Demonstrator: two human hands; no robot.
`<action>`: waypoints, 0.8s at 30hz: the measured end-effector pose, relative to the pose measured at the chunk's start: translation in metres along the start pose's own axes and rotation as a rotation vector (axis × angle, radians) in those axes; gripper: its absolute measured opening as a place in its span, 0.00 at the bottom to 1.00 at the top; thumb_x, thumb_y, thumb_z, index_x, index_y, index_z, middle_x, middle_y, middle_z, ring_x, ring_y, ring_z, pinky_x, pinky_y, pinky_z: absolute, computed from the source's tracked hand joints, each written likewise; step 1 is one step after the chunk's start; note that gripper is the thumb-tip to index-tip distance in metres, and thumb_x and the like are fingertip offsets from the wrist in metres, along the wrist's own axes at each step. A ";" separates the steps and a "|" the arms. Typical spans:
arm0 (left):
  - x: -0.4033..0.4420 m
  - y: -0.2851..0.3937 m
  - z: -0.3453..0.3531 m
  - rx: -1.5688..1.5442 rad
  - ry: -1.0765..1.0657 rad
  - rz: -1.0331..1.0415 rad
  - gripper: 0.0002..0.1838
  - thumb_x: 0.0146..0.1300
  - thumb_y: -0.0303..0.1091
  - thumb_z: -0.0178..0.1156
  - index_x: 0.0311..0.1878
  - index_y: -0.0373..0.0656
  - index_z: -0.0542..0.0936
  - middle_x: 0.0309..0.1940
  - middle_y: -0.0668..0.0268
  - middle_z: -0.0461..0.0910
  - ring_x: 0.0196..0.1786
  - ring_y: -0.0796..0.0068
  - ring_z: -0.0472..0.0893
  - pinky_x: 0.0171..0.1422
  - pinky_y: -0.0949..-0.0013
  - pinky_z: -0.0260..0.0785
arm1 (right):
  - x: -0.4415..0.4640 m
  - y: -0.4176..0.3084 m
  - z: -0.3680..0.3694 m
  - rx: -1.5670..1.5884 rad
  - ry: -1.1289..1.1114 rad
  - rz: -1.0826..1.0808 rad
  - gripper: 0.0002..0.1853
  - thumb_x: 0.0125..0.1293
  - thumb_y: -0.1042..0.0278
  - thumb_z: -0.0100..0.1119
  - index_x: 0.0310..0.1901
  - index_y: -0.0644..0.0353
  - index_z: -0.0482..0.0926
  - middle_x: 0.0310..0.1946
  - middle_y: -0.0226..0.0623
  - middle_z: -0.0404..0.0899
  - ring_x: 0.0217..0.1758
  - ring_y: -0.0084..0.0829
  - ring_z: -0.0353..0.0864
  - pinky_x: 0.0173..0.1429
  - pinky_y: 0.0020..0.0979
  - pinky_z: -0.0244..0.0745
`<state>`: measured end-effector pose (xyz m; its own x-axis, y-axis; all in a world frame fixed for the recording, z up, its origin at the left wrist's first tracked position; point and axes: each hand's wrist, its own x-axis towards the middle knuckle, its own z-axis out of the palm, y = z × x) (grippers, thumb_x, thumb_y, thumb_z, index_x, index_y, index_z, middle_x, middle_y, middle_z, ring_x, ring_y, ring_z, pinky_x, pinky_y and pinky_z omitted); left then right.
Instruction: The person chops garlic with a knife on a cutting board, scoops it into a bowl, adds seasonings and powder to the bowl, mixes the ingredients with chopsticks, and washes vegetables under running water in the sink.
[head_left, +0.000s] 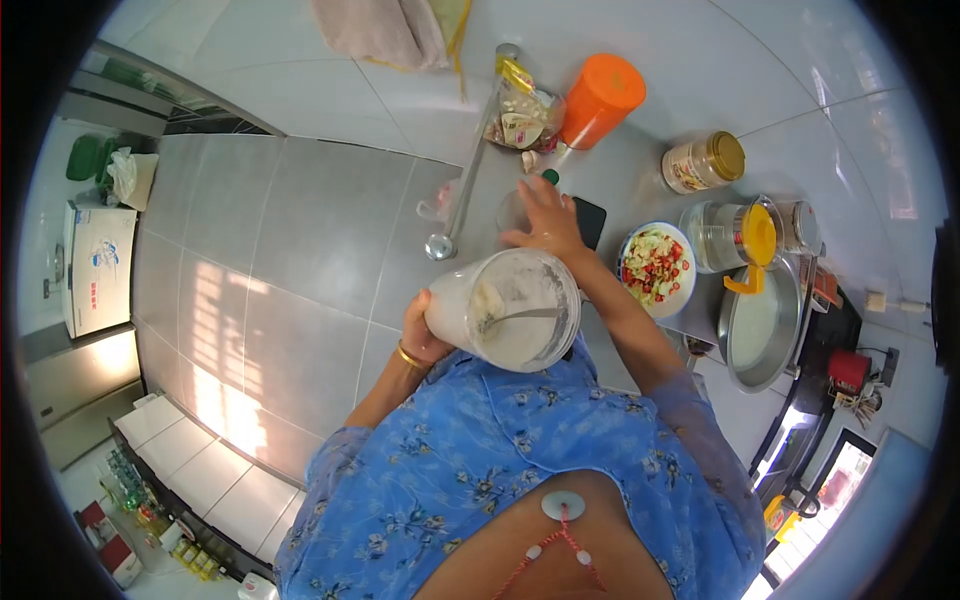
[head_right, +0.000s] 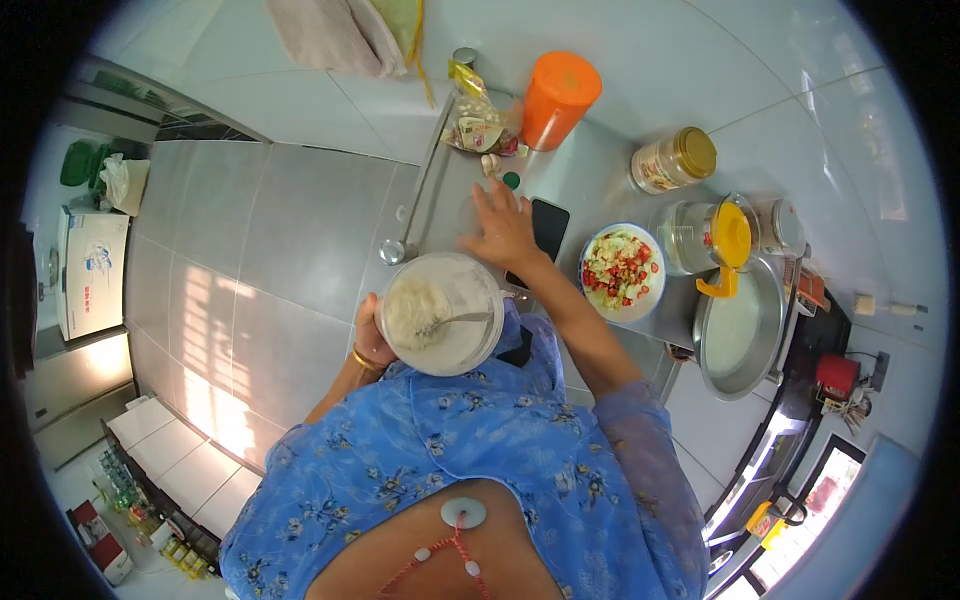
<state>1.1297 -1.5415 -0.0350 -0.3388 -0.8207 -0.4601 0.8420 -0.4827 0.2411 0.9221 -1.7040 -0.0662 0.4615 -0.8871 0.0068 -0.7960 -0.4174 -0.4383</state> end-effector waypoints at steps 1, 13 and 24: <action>0.000 0.001 0.003 -0.009 0.009 -0.004 0.40 0.55 0.57 0.57 0.62 0.35 0.65 0.57 0.52 0.72 0.59 0.57 0.73 0.64 0.55 0.66 | -0.004 0.003 -0.022 0.183 0.106 -0.032 0.35 0.47 0.53 0.69 0.56 0.60 0.70 0.56 0.49 0.68 0.61 0.44 0.67 0.61 0.45 0.61; 0.037 -0.010 0.049 0.283 -0.053 -0.086 0.39 0.54 0.48 0.60 0.66 0.38 0.61 0.61 0.55 0.67 0.63 0.60 0.68 0.68 0.61 0.60 | -0.110 -0.039 -0.179 -0.177 -0.391 -0.179 0.04 0.52 0.68 0.61 0.25 0.58 0.79 0.23 0.38 0.78 0.27 0.38 0.80 0.25 0.36 0.70; 0.050 -0.039 0.055 0.307 -0.093 -0.215 0.37 0.56 0.45 0.59 0.67 0.40 0.60 0.62 0.56 0.66 0.64 0.61 0.66 0.69 0.62 0.57 | -0.145 -0.013 -0.171 -0.156 -0.166 -0.291 0.05 0.37 0.70 0.60 0.19 0.58 0.76 0.17 0.41 0.75 0.22 0.40 0.76 0.23 0.40 0.67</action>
<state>1.0567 -1.5809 -0.0206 -0.5422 -0.7085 -0.4517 0.5879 -0.7039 0.3986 0.7986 -1.6036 0.0925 0.7247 -0.6879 -0.0405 -0.6661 -0.6843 -0.2967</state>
